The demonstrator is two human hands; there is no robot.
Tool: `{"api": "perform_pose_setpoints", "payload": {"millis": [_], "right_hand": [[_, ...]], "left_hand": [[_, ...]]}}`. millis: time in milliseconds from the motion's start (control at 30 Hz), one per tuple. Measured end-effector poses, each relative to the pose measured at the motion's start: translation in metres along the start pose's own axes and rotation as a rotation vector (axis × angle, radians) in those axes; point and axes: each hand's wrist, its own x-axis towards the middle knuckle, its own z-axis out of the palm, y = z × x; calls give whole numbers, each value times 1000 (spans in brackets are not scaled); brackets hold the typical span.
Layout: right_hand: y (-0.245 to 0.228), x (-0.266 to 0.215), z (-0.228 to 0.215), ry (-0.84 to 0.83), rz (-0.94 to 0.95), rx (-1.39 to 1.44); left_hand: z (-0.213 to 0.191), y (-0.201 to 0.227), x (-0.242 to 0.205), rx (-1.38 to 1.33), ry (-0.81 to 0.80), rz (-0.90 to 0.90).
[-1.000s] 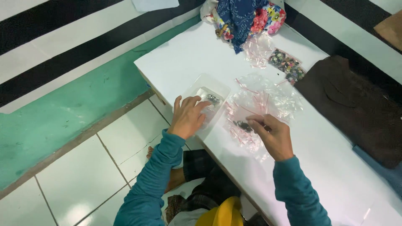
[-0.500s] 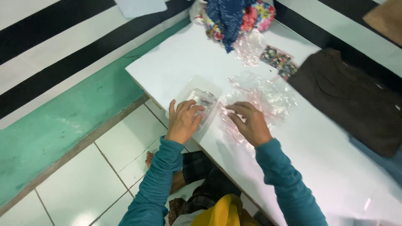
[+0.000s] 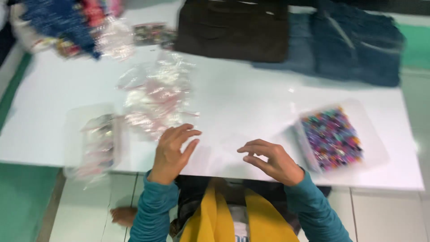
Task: Sorting small metal rivets from a container of colorful buttons and placing them into plastic bags
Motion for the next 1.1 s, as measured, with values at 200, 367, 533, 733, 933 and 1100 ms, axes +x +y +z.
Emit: {"api": "perform_pose_setpoints", "payload": {"millis": [200,367,533,733,933,1100], "right_hand": [[-12,-73,-67,225,-21,-78],[1,-108,-124,408,197,-269],[27,-114,-143,376,459,-436],[108,-94,-121,-92,779,-671],[148,-79,-140,131,455,-582],[130,-88,-162,335,379,-439]], "left_hand": [[72,76,57,-236,-208,304],[122,147,96,-454,-361,487],[186,184,109,-454,-594,601],[277,185,111,29,-965,482],[299,157,152,245,-949,361],[277,161,171,-9,-799,327]]}}
